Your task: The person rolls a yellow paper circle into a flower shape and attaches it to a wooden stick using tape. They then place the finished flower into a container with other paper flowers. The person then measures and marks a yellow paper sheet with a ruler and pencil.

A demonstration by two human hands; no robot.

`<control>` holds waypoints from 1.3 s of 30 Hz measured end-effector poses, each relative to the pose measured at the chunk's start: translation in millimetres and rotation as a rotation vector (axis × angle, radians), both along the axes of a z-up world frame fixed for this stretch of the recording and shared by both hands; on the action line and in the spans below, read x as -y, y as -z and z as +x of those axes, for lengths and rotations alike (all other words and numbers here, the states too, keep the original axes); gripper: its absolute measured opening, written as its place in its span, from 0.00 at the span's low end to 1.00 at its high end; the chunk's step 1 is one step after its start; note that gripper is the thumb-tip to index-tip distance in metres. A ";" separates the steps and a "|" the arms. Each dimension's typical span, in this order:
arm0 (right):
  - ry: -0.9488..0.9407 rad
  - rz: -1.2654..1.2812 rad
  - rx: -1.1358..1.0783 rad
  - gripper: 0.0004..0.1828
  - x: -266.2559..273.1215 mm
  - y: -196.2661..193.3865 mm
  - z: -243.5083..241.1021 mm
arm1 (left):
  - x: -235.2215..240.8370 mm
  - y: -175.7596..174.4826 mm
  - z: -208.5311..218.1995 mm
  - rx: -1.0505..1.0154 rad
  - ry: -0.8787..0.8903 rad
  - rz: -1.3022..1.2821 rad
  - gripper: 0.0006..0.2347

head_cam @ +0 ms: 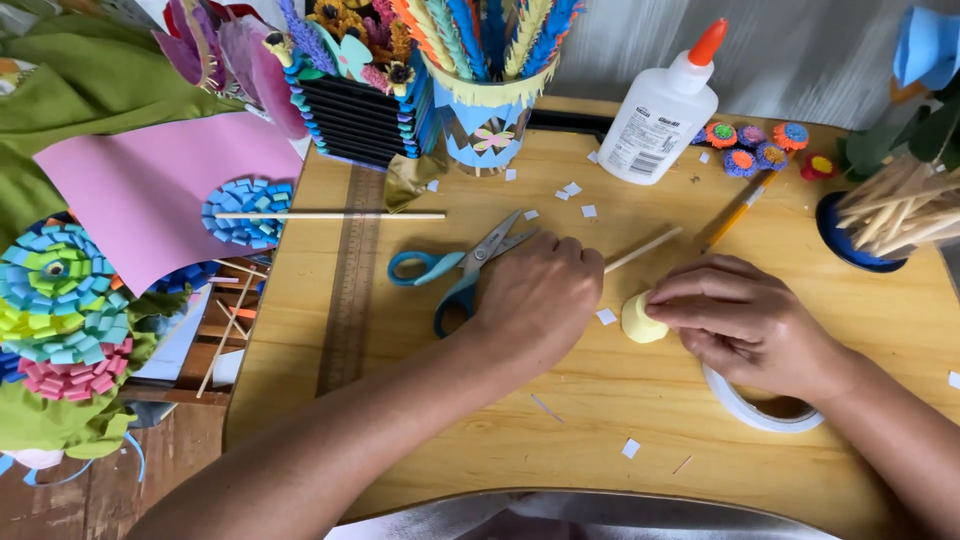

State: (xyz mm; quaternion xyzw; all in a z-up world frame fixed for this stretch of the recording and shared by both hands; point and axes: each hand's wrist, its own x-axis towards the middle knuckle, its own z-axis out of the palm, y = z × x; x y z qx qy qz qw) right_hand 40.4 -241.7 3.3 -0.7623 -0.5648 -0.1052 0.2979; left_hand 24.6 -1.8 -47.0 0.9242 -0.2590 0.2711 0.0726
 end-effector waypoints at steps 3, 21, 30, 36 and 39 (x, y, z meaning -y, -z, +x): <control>-0.005 0.007 -0.001 0.10 -2.4 -2.6 -1.7 | -4.0 -9.6 -0.7 -0.058 -0.017 -0.009 0.05; 0.258 0.054 -0.142 0.24 -3.7 0.9 -10.9 | -33.2 -72.3 -25.8 -0.751 0.102 -0.762 0.13; 0.386 0.732 -1.096 0.16 11.2 6.7 -5.0 | 1.9 -68.1 -39.9 -0.838 0.212 -0.901 0.11; 0.403 0.782 -1.233 0.10 20.3 10.2 1.6 | 16.0 -69.4 -45.8 -0.885 0.221 -0.822 0.10; 0.345 0.893 -1.278 0.05 27.5 12.8 8.6 | 16.4 -66.1 -46.5 -0.884 0.259 -0.811 0.09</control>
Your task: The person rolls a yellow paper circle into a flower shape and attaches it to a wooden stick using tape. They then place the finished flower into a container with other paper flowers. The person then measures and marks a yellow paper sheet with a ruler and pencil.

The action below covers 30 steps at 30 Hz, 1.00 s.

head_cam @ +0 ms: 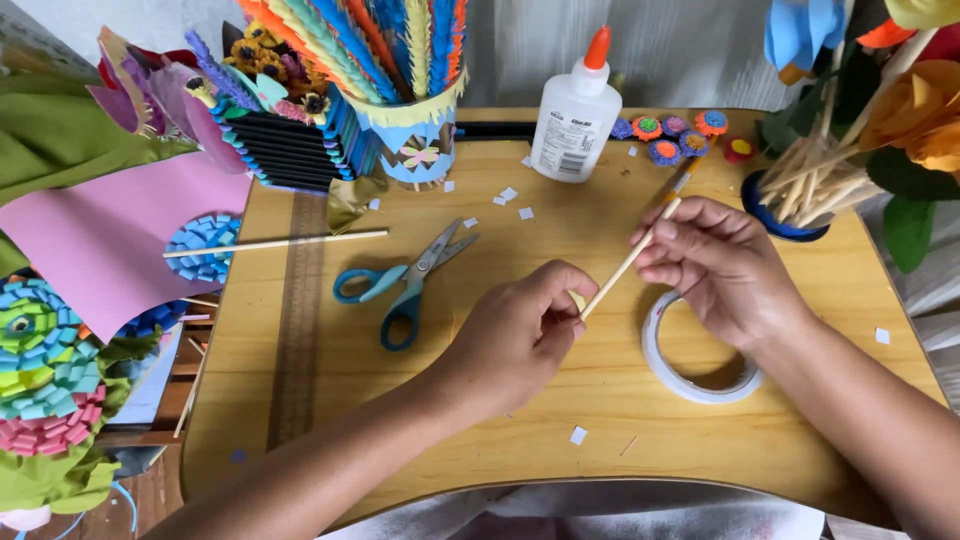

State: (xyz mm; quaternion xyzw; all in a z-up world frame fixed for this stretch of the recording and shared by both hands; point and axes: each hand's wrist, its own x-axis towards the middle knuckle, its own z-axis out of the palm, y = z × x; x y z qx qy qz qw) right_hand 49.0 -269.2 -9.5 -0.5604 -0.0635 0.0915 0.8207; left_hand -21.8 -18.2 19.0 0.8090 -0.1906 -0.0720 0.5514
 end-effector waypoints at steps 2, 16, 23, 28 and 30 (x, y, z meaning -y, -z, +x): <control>0.019 -0.006 0.002 0.06 3.6 -0.8 4.0 | -1.8 1.3 0.9 0.012 0.010 0.037 0.10; -0.172 -0.817 0.923 0.18 -40.5 -25.4 -34.8 | -36.2 11.8 25.5 0.288 -0.120 0.413 0.15; -0.291 -1.028 1.146 0.16 -59.5 -21.6 -47.4 | -38.3 8.1 21.7 0.253 -0.012 0.647 0.07; -0.274 -1.049 1.112 0.19 -53.9 -12.7 -43.6 | -36.4 -2.2 20.6 0.254 0.004 0.725 0.05; -0.202 -1.003 0.915 0.21 -53.7 -14.5 -42.9 | -34.2 -7.7 21.4 0.258 0.002 0.741 0.06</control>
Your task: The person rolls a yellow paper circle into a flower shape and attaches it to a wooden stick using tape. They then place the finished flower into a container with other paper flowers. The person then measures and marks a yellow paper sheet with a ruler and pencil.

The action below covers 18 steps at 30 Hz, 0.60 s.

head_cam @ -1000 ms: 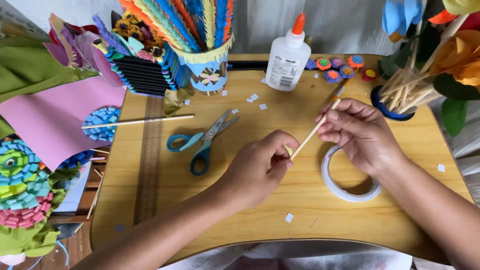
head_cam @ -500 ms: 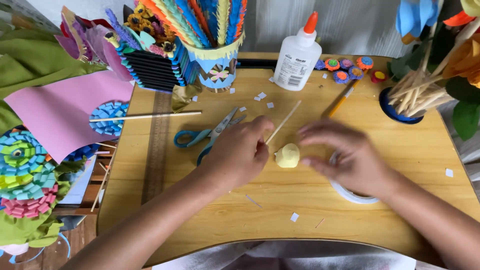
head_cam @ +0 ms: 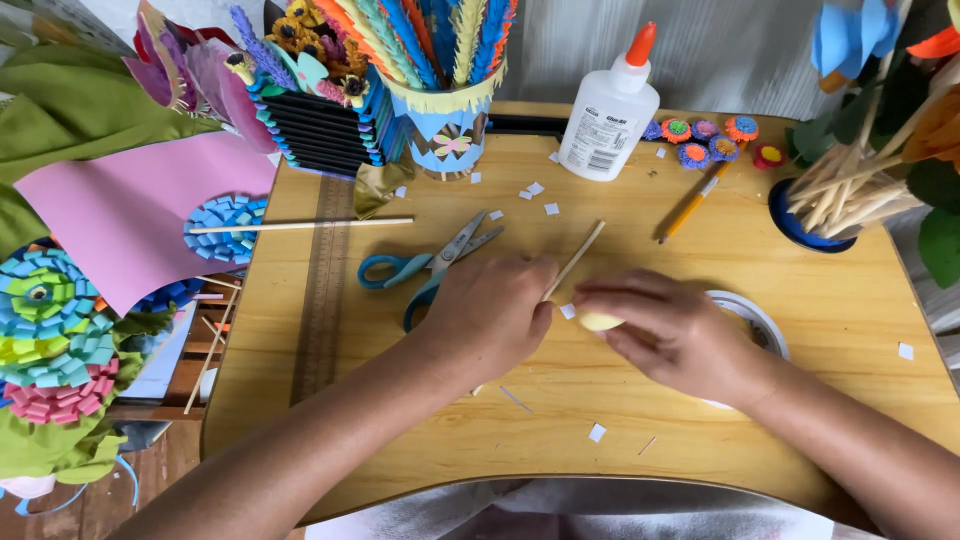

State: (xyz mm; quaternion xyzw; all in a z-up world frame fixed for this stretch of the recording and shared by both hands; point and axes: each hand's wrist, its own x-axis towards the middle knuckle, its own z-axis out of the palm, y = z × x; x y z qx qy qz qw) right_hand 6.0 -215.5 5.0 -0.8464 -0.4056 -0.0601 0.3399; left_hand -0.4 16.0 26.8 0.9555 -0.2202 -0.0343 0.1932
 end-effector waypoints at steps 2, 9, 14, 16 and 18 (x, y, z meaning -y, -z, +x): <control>0.119 0.209 -0.262 0.22 4.1 9.4 3.1 | 0.9 -0.5 0.7 0.034 0.006 -0.023 0.05; 0.197 1.014 -1.248 0.33 32.3 5.7 39.1 | 11.3 17.8 5.7 0.161 -0.039 -0.095 0.06; 0.321 1.012 -1.313 0.35 25.0 -7.8 38.2 | 14.9 17.4 9.7 0.094 -0.051 -0.091 0.05; 0.354 0.996 -1.309 0.35 19.9 -15.6 35.6 | 15.4 18.2 10.2 0.079 -0.061 -0.088 0.06; 0.427 0.939 -1.279 0.31 13.3 -25.2 32.0 | 15.0 19.6 10.5 0.110 -0.062 -0.087 0.06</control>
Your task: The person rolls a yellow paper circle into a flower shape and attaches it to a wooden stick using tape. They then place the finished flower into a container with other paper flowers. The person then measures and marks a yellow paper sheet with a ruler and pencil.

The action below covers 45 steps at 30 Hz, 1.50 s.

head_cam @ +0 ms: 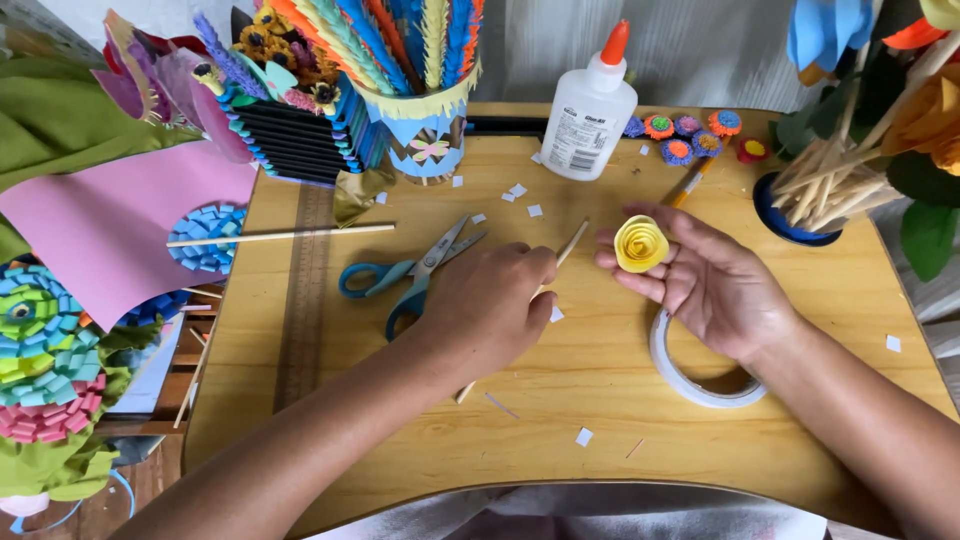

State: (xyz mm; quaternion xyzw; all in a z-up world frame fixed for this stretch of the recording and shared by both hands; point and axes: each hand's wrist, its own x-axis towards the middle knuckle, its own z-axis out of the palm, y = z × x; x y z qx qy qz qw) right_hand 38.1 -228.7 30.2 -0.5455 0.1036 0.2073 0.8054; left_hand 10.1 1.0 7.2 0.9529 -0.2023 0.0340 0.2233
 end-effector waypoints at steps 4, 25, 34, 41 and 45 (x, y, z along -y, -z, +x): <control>-0.084 0.095 0.118 0.29 14.9 24.8 5.8 | 0.1 -2.8 -1.5 -0.015 0.000 0.003 0.06; -0.376 -0.642 0.803 0.21 10.9 41.6 -16.5 | -4.2 -31.0 -4.7 -0.134 0.107 0.101 0.07; -0.383 -0.981 0.995 0.16 42.1 1.0 5.1 | -28.9 -12.5 9.8 0.042 -0.045 0.011 0.02; -0.724 -1.459 0.743 0.18 75.0 -17.1 12.6 | -16.3 -9.5 4.3 0.043 -0.007 0.035 0.03; -0.769 -1.553 0.771 0.08 77.1 -4.2 15.5 | 0.2 -17.4 -4.1 0.109 0.045 -0.037 0.05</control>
